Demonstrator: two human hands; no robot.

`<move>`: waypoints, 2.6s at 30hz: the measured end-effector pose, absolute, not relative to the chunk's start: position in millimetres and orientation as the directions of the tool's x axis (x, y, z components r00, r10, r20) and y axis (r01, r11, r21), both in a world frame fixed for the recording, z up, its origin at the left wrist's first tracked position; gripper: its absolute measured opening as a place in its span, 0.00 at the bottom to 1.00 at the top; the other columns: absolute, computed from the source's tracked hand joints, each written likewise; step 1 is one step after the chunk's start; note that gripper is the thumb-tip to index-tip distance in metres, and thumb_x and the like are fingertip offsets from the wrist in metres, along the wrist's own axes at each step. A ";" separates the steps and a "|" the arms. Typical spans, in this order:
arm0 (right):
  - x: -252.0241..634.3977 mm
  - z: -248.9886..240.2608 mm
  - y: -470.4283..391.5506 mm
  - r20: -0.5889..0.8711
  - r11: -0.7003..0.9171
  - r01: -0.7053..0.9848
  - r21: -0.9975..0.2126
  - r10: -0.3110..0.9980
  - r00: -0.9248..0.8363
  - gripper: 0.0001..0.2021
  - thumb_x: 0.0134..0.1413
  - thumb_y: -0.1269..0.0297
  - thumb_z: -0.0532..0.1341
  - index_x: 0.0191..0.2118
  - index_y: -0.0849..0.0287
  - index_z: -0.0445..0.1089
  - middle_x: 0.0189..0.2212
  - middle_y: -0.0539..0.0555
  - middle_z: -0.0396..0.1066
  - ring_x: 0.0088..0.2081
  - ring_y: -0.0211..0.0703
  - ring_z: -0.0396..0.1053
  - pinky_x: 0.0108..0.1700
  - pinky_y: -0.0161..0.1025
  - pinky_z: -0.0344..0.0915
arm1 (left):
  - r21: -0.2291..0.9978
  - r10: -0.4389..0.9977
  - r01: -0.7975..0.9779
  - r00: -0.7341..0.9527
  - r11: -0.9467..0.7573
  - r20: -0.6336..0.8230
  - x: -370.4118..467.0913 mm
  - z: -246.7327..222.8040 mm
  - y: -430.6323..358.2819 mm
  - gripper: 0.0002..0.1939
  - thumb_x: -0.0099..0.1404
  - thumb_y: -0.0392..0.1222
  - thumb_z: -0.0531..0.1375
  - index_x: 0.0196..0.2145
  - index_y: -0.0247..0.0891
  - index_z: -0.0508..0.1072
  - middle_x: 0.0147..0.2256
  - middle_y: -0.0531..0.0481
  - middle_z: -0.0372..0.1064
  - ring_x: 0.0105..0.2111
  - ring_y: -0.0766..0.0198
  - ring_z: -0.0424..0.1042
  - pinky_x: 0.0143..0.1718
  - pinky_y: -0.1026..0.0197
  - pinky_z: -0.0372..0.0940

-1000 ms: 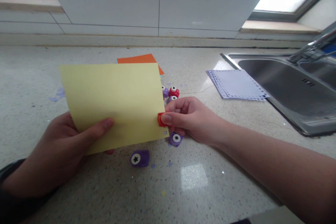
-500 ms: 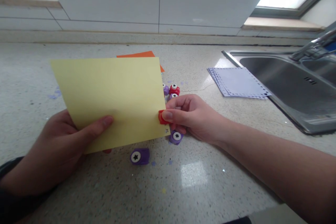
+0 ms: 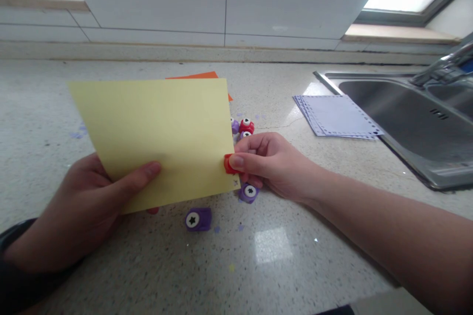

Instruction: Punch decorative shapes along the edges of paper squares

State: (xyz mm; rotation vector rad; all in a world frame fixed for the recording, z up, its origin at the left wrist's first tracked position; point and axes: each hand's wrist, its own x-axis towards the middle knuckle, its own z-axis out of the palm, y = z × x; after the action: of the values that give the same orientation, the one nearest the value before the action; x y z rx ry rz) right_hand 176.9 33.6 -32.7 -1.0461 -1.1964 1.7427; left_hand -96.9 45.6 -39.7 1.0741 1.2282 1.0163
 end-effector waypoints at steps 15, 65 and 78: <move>178.3 -34.4 33.5 -0.197 -0.260 -0.123 -0.958 0.904 -0.379 0.12 0.51 0.60 0.72 0.29 0.63 0.74 0.20 0.47 0.69 0.18 0.29 0.59 0.19 0.31 0.52 | 0.976 0.974 -0.023 0.069 0.218 -0.216 -95.9 -36.0 44.5 0.16 0.47 0.37 0.75 0.36 0.42 0.81 0.34 0.53 0.81 0.26 0.60 0.80 0.18 0.66 0.74; 170.0 -28.7 30.1 -0.199 -0.269 -0.128 -0.954 0.895 -0.400 0.19 0.39 0.57 0.76 0.22 0.59 0.66 0.17 0.45 0.65 0.20 0.31 0.58 0.21 0.33 0.51 | 0.976 0.974 0.071 0.082 0.204 -0.210 -97.3 -33.3 42.9 0.14 0.44 0.38 0.75 0.32 0.41 0.82 0.29 0.53 0.80 0.23 0.60 0.78 0.16 0.67 0.72; 169.6 -24.5 30.1 -0.154 -0.233 -0.143 -0.962 0.894 -0.422 0.16 0.40 0.63 0.76 0.21 0.61 0.67 0.12 0.43 0.66 0.13 0.27 0.58 0.14 0.26 0.52 | 0.975 0.967 0.096 0.139 0.203 -0.215 -98.9 -32.4 43.0 0.14 0.46 0.42 0.76 0.32 0.39 0.80 0.28 0.51 0.79 0.22 0.60 0.77 0.15 0.65 0.72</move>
State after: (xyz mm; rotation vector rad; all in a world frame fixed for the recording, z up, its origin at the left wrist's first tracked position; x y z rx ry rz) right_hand 169.6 30.1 -24.5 -0.9778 -1.2539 1.7529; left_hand -98.9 43.0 -32.4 1.1765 1.2494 0.9062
